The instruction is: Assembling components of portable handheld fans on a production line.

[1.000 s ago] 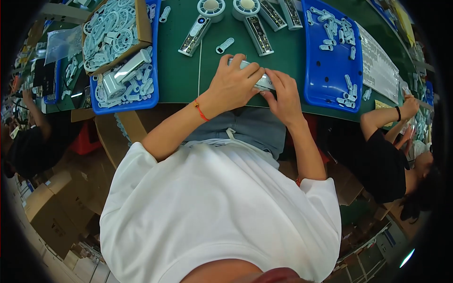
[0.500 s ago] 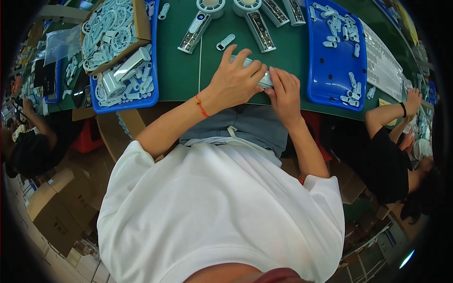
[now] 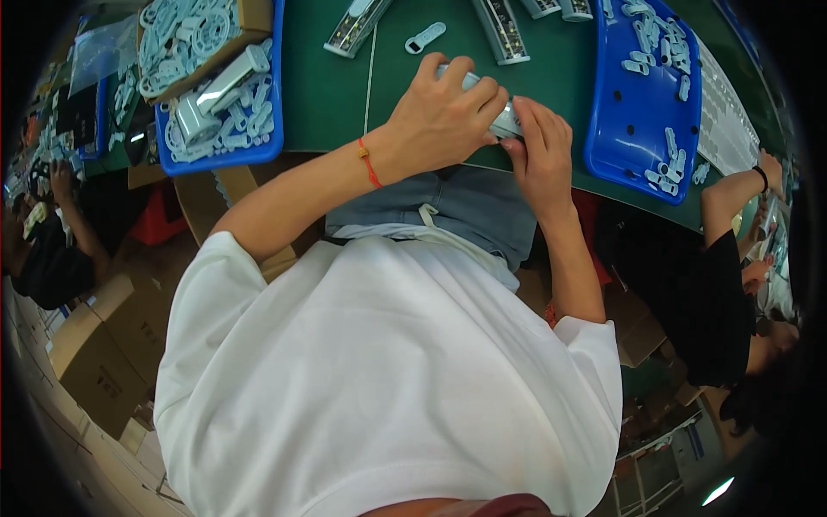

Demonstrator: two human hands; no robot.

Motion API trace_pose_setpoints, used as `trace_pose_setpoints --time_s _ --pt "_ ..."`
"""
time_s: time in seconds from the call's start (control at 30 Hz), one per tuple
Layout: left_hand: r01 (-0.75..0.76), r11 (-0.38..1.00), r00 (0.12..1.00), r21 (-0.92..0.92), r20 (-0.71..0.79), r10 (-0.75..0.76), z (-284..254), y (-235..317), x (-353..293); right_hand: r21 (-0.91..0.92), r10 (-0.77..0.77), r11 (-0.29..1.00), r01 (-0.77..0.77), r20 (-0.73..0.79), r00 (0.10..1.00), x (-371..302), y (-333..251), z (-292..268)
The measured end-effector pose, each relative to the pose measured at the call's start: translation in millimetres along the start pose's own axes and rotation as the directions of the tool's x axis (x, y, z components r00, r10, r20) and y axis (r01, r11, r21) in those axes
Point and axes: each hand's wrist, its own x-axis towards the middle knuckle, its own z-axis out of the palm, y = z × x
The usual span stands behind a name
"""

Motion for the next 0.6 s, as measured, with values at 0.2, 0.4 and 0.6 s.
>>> trace_pose_setpoints --time_s 0.2,0.4,0.6 --pt "0.021 1.0 0.996 -0.005 -0.091 -0.021 7.8 0.0 0.9 -0.034 -0.069 0.997 0.065 -0.136 0.988 -4.4 5.0 10.4" --pt "0.008 0.998 0.992 -0.063 -0.125 -0.016 6.5 -3.1 -0.2 -0.007 -0.019 1.0 0.019 -0.029 0.999 1.3 -0.3 -0.5" --pt "0.334 0.776 0.694 -0.536 -0.417 -0.587 -15.4 20.1 -14.5 0.184 0.341 0.893 -0.412 0.322 0.883 38.1 -24.9 -25.7"
